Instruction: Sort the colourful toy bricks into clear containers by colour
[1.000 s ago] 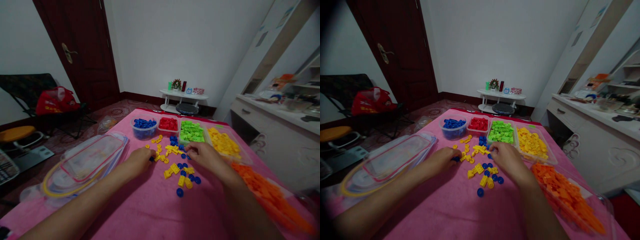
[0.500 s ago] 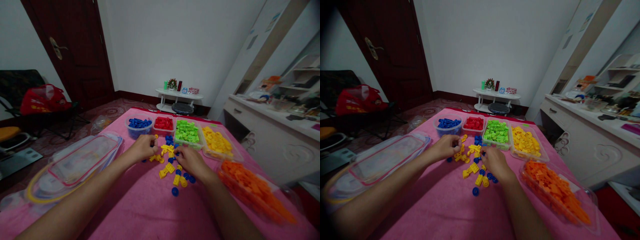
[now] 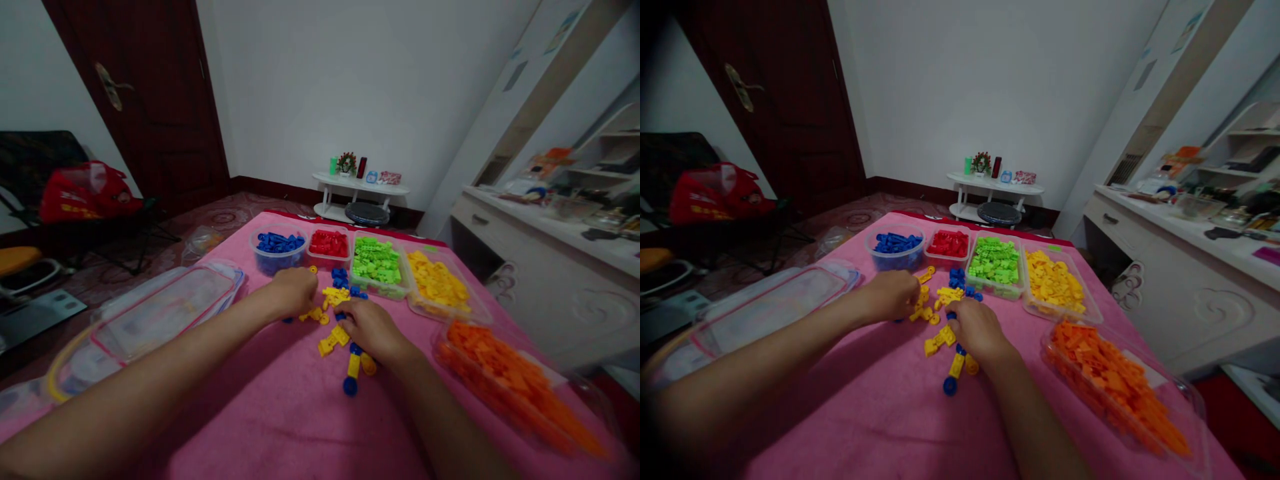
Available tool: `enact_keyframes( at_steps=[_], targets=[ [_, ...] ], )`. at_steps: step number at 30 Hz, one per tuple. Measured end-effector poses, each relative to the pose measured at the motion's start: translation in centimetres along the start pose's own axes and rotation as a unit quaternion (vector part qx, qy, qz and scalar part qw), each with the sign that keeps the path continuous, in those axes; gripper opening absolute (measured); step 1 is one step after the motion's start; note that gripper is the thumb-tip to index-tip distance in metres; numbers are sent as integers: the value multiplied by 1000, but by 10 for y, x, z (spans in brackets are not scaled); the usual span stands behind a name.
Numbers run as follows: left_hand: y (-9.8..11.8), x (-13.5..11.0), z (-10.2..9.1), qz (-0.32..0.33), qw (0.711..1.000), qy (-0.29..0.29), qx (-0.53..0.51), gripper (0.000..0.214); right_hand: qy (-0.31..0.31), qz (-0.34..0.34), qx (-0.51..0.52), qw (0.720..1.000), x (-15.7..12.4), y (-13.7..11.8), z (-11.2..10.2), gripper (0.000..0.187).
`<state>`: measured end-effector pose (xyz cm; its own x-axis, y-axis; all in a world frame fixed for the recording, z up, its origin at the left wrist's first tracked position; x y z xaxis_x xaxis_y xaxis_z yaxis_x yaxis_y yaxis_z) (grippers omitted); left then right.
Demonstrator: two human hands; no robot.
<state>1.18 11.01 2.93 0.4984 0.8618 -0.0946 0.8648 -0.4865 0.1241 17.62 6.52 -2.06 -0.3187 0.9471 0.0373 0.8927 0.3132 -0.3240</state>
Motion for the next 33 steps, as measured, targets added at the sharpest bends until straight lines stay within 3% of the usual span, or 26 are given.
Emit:
enact_keyframes(
  at_steps=[5,10,13,15,16,17,18,20,22,23,24,25,27,29,31,33],
  targets=[
    [-6,-28,14,-53,997,-10,55,14,-6,17,-6,1000,0,-3,-2,21],
    [-11,-33,26,-44,996,-11,81,22,20,27,24,999,1,3,6,23],
    [-13,-30,30,-28,999,32,-33,17,45,12,68,997,3,8,1,25],
    [-9,-27,34,-15,974,61,-220,21,90,13,110,990,3,8,-11,25],
    [-5,-26,38,-16,938,57,-341,23,124,15,135,983,2,7,-19,25],
    [0,-25,42,-25,882,35,-470,25,163,15,161,973,0,4,-27,24],
    [7,-24,47,-39,803,-6,-595,26,201,11,186,962,-2,-1,-35,23],
    [22,-24,55,-70,607,-102,-785,30,246,-16,216,945,-7,-13,-46,23],
    [35,-25,58,-88,438,-152,-882,35,230,-49,208,949,-10,-26,-48,23],
    [38,-25,58,-96,381,-150,-907,36,209,-61,192,957,-11,-32,-47,24],
    [39,-24,57,-105,345,-137,-923,35,189,-67,174,964,-11,-36,-45,24],
    [38,-23,55,-117,326,-132,-929,33,178,-66,160,969,-12,-38,-44,24],
    [31,-17,47,-134,329,-140,-924,25,194,-59,154,967,-13,-38,-45,22],
    [15,-6,32,-131,370,-143,-909,19,237,-52,169,955,-14,-33,-50,21],
    [-9,11,8,-109,427,-65,-895,18,268,-44,181,945,-14,-25,-55,19],
    [-39,32,-18,-88,510,56,-854,19,277,-36,186,942,-13,-18,-56,17]
  ],
)
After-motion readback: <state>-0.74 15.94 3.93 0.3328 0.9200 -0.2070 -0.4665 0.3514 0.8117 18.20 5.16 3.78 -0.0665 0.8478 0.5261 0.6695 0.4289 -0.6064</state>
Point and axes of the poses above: each hand's wrist, its own x-axis towards the middle knuckle, its own z-axis out of the palm, y = z × x, the point moved 2 cm from there along x, towards the middle knuckle, and after that the axes turned 1 degree about x, right-handed, at the moved point
